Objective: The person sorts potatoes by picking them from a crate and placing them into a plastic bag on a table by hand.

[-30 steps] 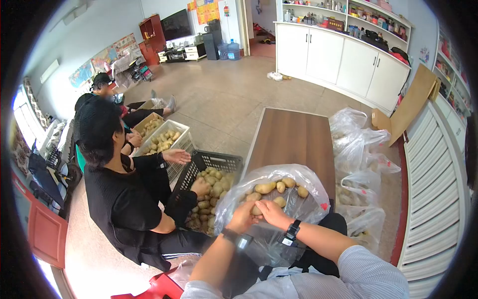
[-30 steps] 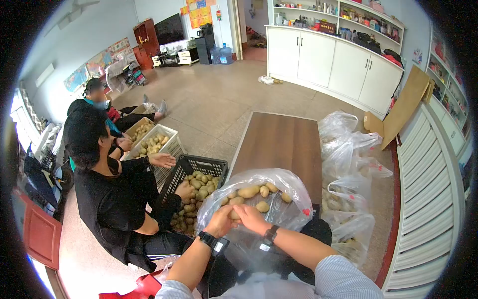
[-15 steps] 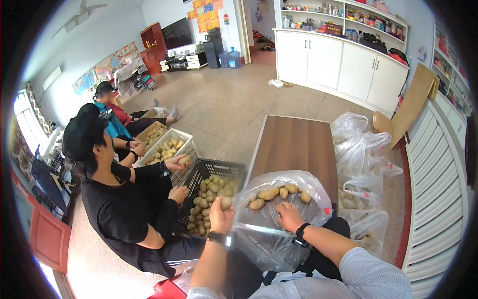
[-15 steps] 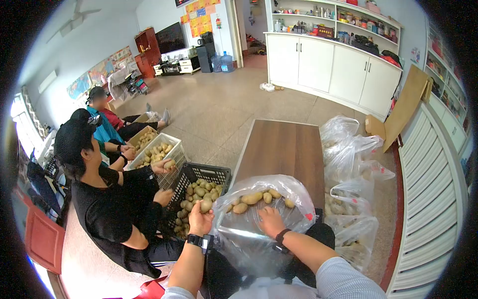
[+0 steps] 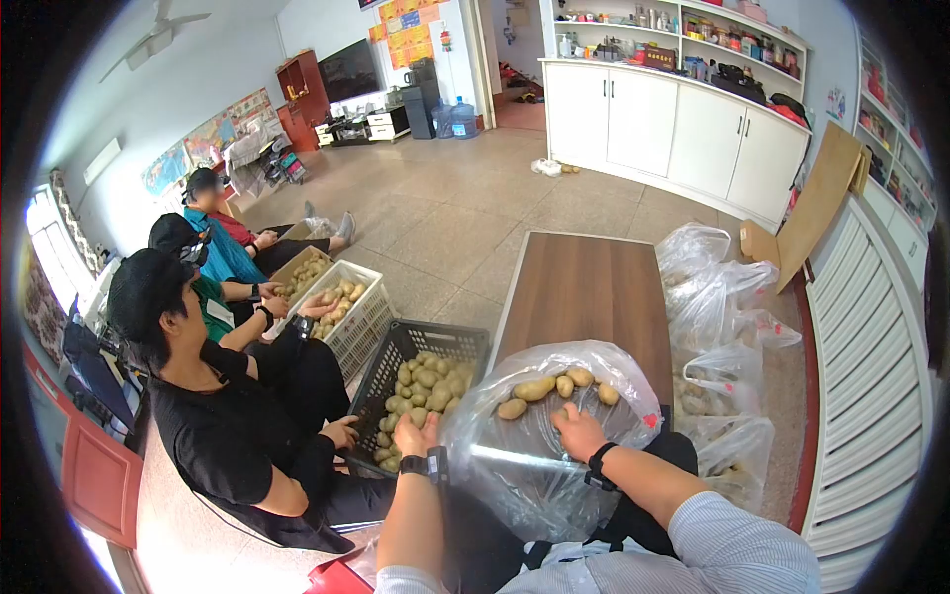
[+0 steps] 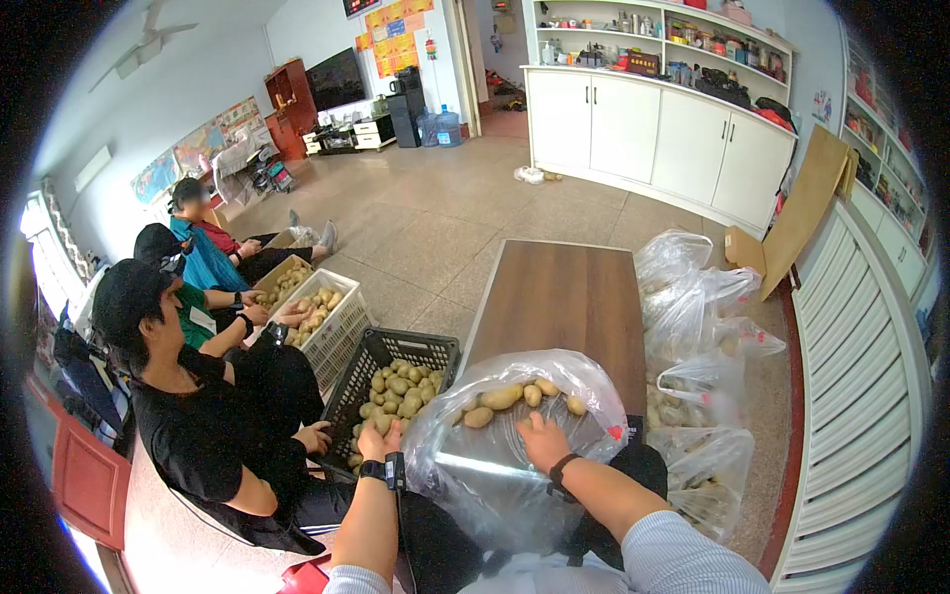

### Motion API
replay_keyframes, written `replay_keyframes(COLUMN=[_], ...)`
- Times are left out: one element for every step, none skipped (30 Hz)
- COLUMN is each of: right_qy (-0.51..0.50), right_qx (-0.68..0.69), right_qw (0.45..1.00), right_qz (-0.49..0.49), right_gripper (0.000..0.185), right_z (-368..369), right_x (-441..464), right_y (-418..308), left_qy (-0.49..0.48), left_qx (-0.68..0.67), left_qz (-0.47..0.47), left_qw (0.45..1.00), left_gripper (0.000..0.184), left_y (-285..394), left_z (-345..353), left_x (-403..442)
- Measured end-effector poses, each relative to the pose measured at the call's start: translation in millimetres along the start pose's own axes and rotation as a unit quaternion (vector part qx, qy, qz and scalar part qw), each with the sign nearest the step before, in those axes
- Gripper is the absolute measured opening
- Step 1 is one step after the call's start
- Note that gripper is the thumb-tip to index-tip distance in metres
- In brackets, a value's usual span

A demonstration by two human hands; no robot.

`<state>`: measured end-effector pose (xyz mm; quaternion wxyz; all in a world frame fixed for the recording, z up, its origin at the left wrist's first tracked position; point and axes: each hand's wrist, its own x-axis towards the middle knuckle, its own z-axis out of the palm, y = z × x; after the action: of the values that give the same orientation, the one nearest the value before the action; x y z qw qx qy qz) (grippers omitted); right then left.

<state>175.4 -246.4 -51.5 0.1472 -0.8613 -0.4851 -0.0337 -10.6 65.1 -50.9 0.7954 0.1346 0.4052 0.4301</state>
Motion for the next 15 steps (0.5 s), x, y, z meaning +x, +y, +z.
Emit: replay_keyframes(right_qy=[0.001,0.002,0.004,0.007,0.008,0.009,0.01,0.011,-0.014,-0.04,-0.039,-0.039,-0.039,-0.038,-0.053], right_qx=[-0.012,-0.012,-0.01,-0.009,-0.009,-0.003,0.003,0.003,0.002,0.001,0.001,0.005,0.008,0.008,0.02], right_qw=[1.0,1.0,1.0,1.0,1.0,1.0,1.0,1.0,1.0,0.999,0.999,0.999,0.999,0.999,0.998], right_qz=[-0.005,-0.005,-0.003,-0.002,-0.002,-0.004,-0.005,-0.005,-0.004,-0.003,-0.002,-0.007,-0.012,-0.012,-0.006], right_gripper=[0.033,0.033,0.033,0.032,0.032,0.031,0.029,0.029,0.026,0.024,0.024,0.024,0.023,0.023,0.024], right_z=[0,0,0,1,2,3,4,5,5,5,5,5,4,3,2], right_x=[0,-1,-3,-5,-7,-10,-12,-15,-18,-21,-23,-26,-28,-29,-30], right_y=[0,1,1,1,2,3,3,3,4,3,3,3,3,3,4], left_qy=[-0.001,-0.004,-0.006,-0.007,0.001,0.01,0.009,0.026,0.043,0.042,0.011,-0.019,-0.021,-0.019,-0.025], left_qx=[0.001,0.021,0.041,0.041,0.027,0.013,0.013,0.019,0.025,0.025,0.026,0.028,0.028,0.325,0.464], left_qz=[0.0,0.009,0.017,0.018,0.007,-0.004,-0.004,-0.001,0.001,0.002,0.016,0.031,0.032,0.157,0.21], left_qw=[1.0,1.0,0.999,0.999,1.0,1.0,1.0,0.999,0.999,0.999,0.999,0.999,0.999,0.932,0.86], left_gripper=[0.037,0.038,0.038,0.038,0.037,0.037,0.037,0.038,0.039,0.039,0.035,0.032,0.032,0.029,0.027], left_y=[0,0,0,-1,-1,-1,-1,-2,-2,-4,-9,-14,-16,-17,-19], left_z=[-2,-4,-6,-6,-5,-5,-5,-5,-5,-9,-18,-27,-39,-53,-63], left_x=[2,4,6,6,6,5,6,6,6,11,23,34,46,60,72])
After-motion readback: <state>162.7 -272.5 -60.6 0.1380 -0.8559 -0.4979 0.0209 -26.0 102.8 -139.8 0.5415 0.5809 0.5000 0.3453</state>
